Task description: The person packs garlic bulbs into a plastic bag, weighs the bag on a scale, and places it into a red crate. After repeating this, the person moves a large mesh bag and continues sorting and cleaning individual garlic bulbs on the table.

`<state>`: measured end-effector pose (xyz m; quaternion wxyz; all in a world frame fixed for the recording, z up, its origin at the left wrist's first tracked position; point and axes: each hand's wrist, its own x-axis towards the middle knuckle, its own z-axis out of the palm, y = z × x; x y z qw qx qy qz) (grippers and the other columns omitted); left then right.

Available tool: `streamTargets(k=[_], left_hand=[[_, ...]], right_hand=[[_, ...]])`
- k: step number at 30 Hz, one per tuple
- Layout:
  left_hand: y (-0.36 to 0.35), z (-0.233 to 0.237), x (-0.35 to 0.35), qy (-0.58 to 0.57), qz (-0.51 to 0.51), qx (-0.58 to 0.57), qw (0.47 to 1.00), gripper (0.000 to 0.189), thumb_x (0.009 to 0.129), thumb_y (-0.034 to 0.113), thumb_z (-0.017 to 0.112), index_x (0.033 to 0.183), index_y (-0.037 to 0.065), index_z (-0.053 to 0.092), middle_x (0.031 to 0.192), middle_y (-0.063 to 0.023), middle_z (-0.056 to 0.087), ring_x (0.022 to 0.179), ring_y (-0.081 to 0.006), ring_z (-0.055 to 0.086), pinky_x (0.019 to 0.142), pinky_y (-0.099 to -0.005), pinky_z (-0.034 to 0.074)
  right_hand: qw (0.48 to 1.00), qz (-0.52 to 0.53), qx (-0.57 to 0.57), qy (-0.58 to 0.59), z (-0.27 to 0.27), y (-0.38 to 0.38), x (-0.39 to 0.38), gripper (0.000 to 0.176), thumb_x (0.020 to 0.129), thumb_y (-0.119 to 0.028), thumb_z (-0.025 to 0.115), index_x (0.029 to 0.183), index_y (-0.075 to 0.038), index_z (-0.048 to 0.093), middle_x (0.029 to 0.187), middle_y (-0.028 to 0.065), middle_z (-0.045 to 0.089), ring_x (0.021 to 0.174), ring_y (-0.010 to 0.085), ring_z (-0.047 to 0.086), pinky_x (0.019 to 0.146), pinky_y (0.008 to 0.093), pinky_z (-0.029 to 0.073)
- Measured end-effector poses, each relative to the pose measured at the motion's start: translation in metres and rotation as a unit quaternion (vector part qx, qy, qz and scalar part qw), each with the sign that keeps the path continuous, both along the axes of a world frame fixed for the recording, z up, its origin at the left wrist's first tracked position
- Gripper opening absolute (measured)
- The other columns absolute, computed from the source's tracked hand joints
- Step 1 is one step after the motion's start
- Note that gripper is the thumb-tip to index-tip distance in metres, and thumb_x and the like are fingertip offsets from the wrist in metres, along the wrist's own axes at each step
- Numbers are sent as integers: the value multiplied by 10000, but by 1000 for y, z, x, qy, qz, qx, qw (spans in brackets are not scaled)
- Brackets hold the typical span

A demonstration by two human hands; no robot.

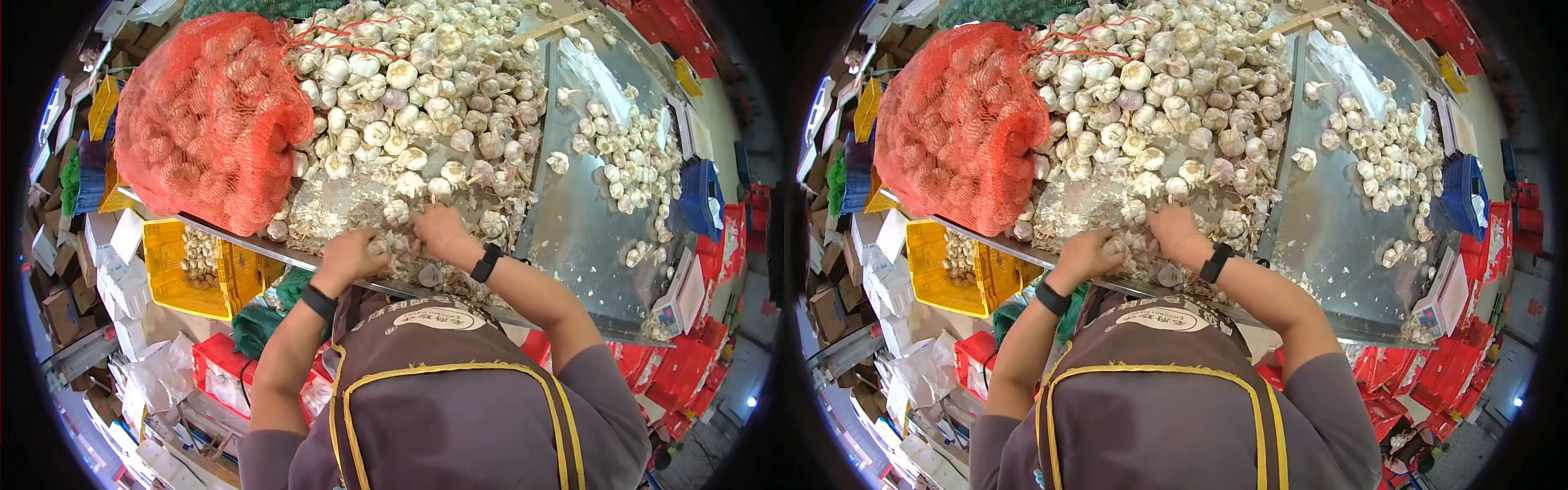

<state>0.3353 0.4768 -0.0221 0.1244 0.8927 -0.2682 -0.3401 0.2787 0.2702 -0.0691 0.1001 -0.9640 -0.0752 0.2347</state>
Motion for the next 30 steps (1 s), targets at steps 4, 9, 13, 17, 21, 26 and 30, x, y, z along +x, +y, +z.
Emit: streamTargets(k=[4, 9, 13, 17, 21, 26, 30], left_hand=[[25, 10, 12, 197, 199, -296, 913, 470, 779, 130, 677, 1234, 51, 591, 1100, -130, 658, 958, -173, 633, 866, -278, 486], [-4, 61, -7, 130, 220, -447, 857, 566, 787, -19, 590, 1340, 34, 487, 1212, -87, 585, 1066, -143, 552, 922, -283, 441], [-55, 74, -30, -36, 54, -425, 903, 521, 779, 7, 616, 1290, 54, 529, 1255, -168, 558, 1186, -304, 522, 1005, -394, 408], [-71, 78, -33, -47, -26, -412, 910, 477, 783, 48, 653, 1250, 62, 555, 1281, -185, 523, 1203, -370, 487, 1017, -429, 398], [-54, 49, -21, -11, 14, -328, 945, 431, 804, 90, 660, 1225, 75, 571, 1208, -183, 562, 1067, -374, 573, 906, -405, 473], [-43, -1, -30, -103, -88, -126, 983, 304, 790, 178, 658, 1068, 96, 568, 1055, -185, 588, 871, -366, 627, 712, -449, 522], [-44, -34, -35, -152, -138, -82, 975, 292, 767, 176, 664, 1022, 104, 542, 983, -150, 591, 835, -348, 627, 681, -441, 517]], right_hand=[[973, -84, 189, 104, 38, -37, 12, 413, 830, -226, 662, 1200, -63, 574, 1001, 166, 656, 946, 303, 639, 741, 411, 524], [531, -291, 740, 294, 27, -47, -16, 560, 971, -456, 448, 1347, -42, 455, 1268, 219, 557, 1038, 322, 637, 735, 393, 572], [194, -408, 825, 341, 3, -25, -50, 539, 993, -481, 361, 1312, -58, 455, 1194, 186, 592, 973, 352, 657, 715, 483, 596], [70, -288, 896, 330, 5, -46, -67, 493, 950, -433, 472, 1264, -53, 481, 1107, 154, 624, 936, 308, 668, 707, 454, 607], [324, -289, 900, -44, -7, -138, -94, 561, 916, -353, 527, 1351, -30, 383, 1257, 187, 508, 1162, 317, 546, 928, 357, 543], [-33, -197, 969, -143, 52, -224, -88, 742, 944, -445, 498, 1479, -51, 168, 1520, 231, 197, 1383, 359, 302, 1112, 475, 353], [64, -430, 875, -213, 7, -222, -68, 645, 926, -374, 566, 1415, -28, 325, 1371, 234, 451, 1269, 326, 456, 1014, 399, 456]])
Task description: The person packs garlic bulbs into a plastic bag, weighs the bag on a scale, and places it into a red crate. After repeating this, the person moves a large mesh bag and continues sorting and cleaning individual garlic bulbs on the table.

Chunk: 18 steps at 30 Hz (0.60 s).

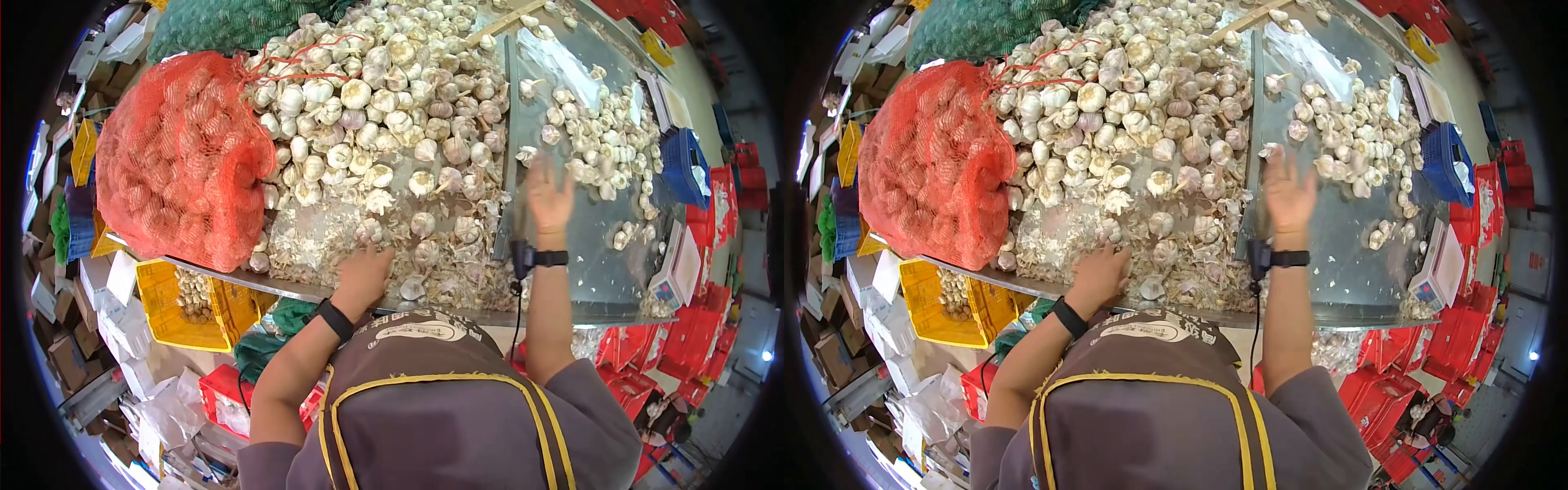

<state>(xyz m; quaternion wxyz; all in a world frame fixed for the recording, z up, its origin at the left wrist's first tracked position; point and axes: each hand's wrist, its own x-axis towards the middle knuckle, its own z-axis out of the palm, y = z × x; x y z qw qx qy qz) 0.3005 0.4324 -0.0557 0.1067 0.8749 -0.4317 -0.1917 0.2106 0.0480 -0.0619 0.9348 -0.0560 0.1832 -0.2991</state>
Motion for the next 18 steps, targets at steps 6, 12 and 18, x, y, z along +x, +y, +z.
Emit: streamTargets(k=[6, 12, 18], left_hand=[[-9, 30, 35, 162, -8, 82, 983, 353, 750, 137, 663, 1081, 123, 543, 1060, -144, 601, 896, -324, 635, 688, -413, 526], [10, 66, 111, 690, 292, -381, 541, 379, 842, 226, 629, 1157, 40, 530, 951, -69, 624, 947, -210, 633, 775, -388, 570], [-25, -4, 163, 289, 347, -256, 855, 464, 839, 344, 654, 1158, 56, 478, 834, -101, 671, 771, -254, 673, 649, -376, 539]], right_hand=[[428, 249, -828, 262, -16, 121, 88, 429, 761, -48, 667, 1175, -89, 564, 1148, 148, 582, 1069, 330, 552, 919, 406, 469], [277, 244, -892, 259, -33, 166, 84, 385, 684, -38, 636, 1057, -109, 571, 1152, 133, 494, 1048, 376, 509, 797, 445, 514], [774, 493, -335, 213, 14, 122, 90, 240, 826, -143, 588, 1049, -54, 587, 1010, 69, 624, 847, 164, 629, 730, 287, 546]])
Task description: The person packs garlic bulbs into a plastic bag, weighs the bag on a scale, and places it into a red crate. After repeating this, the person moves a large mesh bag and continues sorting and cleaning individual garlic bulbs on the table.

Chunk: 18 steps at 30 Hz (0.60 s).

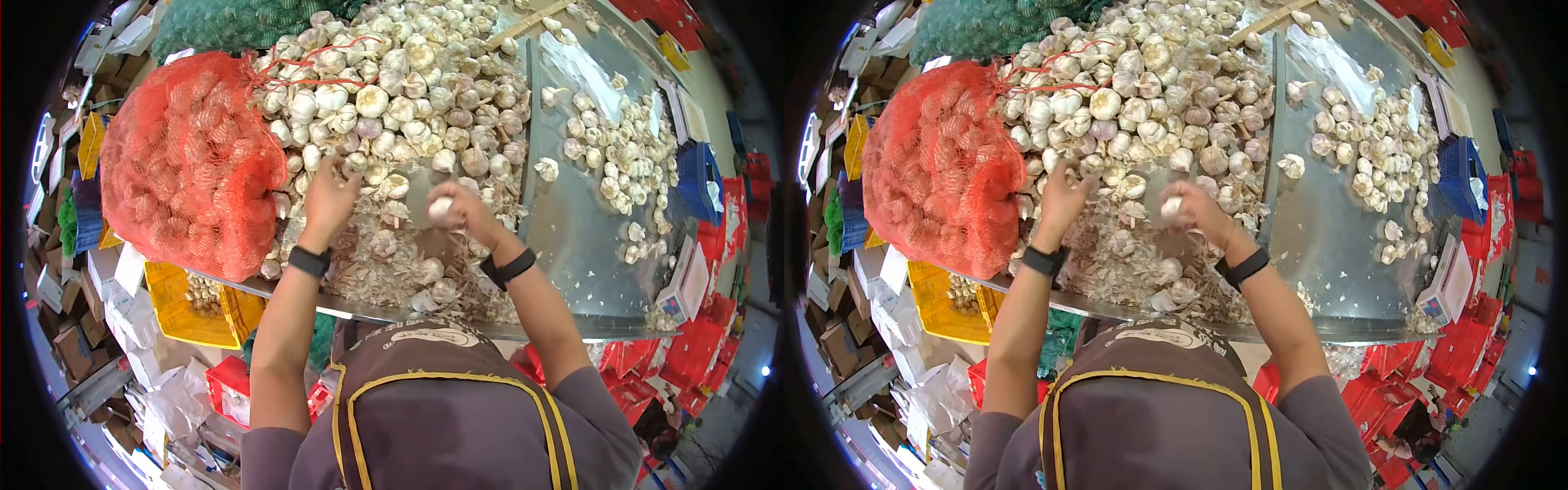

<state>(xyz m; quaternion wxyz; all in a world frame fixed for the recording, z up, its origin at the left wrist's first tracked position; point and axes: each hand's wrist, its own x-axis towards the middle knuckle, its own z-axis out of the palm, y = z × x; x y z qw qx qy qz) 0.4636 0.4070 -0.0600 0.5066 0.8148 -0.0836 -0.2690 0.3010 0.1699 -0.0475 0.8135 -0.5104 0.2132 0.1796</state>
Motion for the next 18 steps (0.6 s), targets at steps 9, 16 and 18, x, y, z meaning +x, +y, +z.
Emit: streamTargets(k=[9, 16, 18], left_hand=[[-37, 4, -20, -234, -215, 399, 860, 433, 779, 366, 682, 1093, 83, 590, 846, -145, 685, 833, -347, 667, 680, -424, 528], [6, -1, -35, 36, -63, -98, 993, 416, 813, 164, 738, 1194, 81, 593, 1047, -45, 630, 946, -128, 574, 857, -281, 461], [4, 40, -52, 38, 22, -159, 986, 433, 827, 188, 728, 1211, 54, 577, 1079, -59, 620, 956, -138, 573, 838, -266, 465]], right_hand=[[677, 139, -722, -30, -12, -21, 62, 404, 784, -258, 676, 1153, -143, 560, 1059, 162, 620, 924, 348, 646, 756, 451, 520], [674, 249, -688, -101, -28, -9, 50, 425, 777, -280, 717, 1148, -139, 567, 976, 155, 639, 908, 351, 633, 706, 441, 512], [773, 256, -570, -111, -22, -5, 43, 405, 839, -288, 675, 1186, -126, 545, 1020, 139, 650, 936, 318, 649, 699, 417, 529]])
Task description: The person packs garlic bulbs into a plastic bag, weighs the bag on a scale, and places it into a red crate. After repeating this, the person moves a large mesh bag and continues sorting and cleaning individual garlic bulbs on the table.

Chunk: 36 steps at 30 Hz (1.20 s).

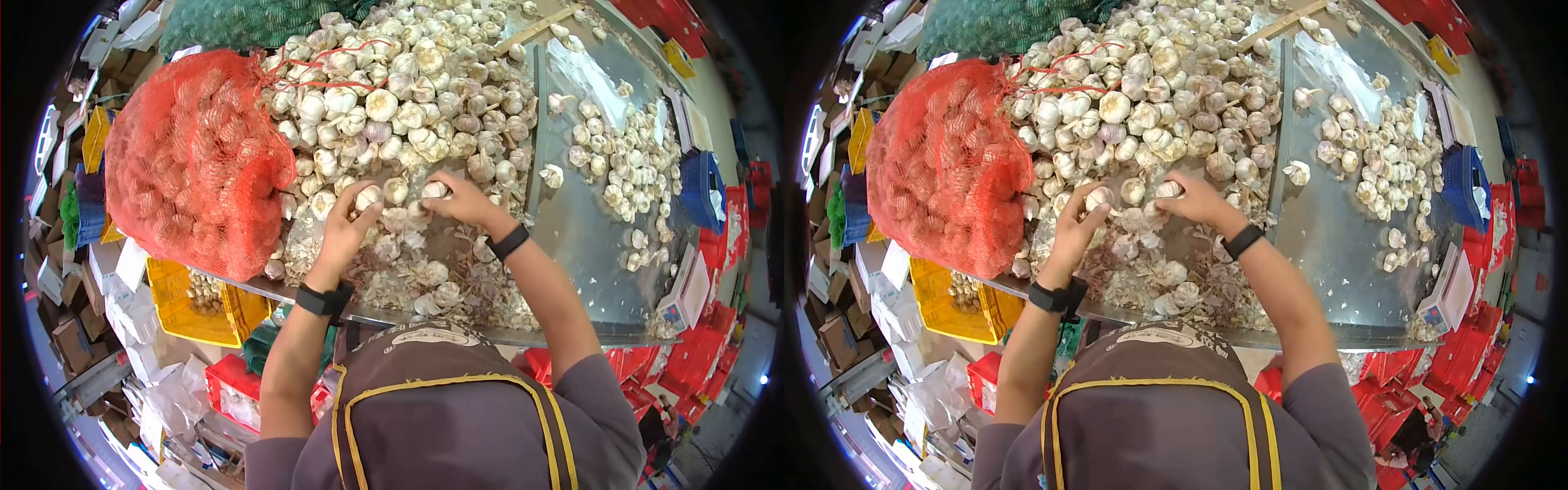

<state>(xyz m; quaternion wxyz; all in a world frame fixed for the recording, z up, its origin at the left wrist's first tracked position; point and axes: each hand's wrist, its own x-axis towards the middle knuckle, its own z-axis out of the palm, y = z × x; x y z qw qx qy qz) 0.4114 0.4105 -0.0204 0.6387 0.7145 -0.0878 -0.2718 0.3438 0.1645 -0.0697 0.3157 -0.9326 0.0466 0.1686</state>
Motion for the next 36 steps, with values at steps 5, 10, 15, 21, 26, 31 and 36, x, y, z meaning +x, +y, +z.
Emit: streamTargets(k=[5, 10, 15, 21, 26, 31, 36], left_hand=[[-33, 45, -41, -297, -126, 69, 944, 479, 830, 196, 696, 1268, 75, 543, 1186, -162, 574, 1045, -296, 578, 896, -389, 467], [-58, 48, -61, -455, -205, 105, 860, 440, 828, 226, 695, 1234, 112, 570, 1241, -189, 538, 1132, -382, 533, 936, -432, 463], [-39, 33, -17, -325, -132, 204, 914, 396, 854, 230, 658, 1207, 73, 569, 1240, -210, 542, 1094, -373, 578, 903, -420, 492], [-3, -36, 37, -298, -100, 428, 847, 364, 813, 219, 668, 1124, 82, 539, 1070, -199, 559, 901, -392, 616, 725, -464, 515], [1, -50, 47, -277, -123, 446, 842, 340, 841, 248, 604, 1129, 85, 527, 1078, -206, 574, 881, -371, 637, 710, -444, 527], [22, -27, 41, 66, 122, 68, 988, 327, 918, 331, 508, 1087, 58, 568, 931, -152, 624, 852, -270, 651, 715, -370, 534], [58, -60, 24, -76, -30, 200, 976, 352, 877, 326, 623, 1104, 60, 582, 843, -124, 665, 820, -239, 671, 695, -343, 527]], right_hand=[[520, -269, 779, 225, 11, 47, -53, 549, 976, -510, 398, 1326, -95, 481, 1249, 111, 584, 1079, 245, 615, 826, 427, 562], [340, -376, 852, 134, -5, 44, -87, 612, 921, -576, 464, 1321, -114, 489, 1225, 110, 583, 970, 209, 641, 701, 356, 575], [190, -196, 957, -99, 22, -65, -97, 682, 905, -535, 508, 1359, -38, 405, 1298, 142, 485, 974, 194, 578, 715, 276, 574], [-6, -355, 870, -342, 40, -141, -86, 556, 907, -298, 591, 1352, -20, 404, 1236, 118, 512, 1005, 236, 545, 907, 357, 526], [731, -327, 564, -203, 17, -60, 8, 398, 938, -263, 571, 1246, -19, 508, 1228, 141, 575, 1066, 228, 588, 896, 356, 497], [955, -199, 89, -199, 4, 9, 70, 421, 791, -298, 733, 1120, -94, 567, 1098, 92, 639, 984, 236, 622, 803, 344, 500], [977, -158, 76, -119, -1, 36, 40, 316, 792, -245, 641, 1052, -92, 546, 972, 116, 630, 823, 306, 627, 718, 387, 495]])
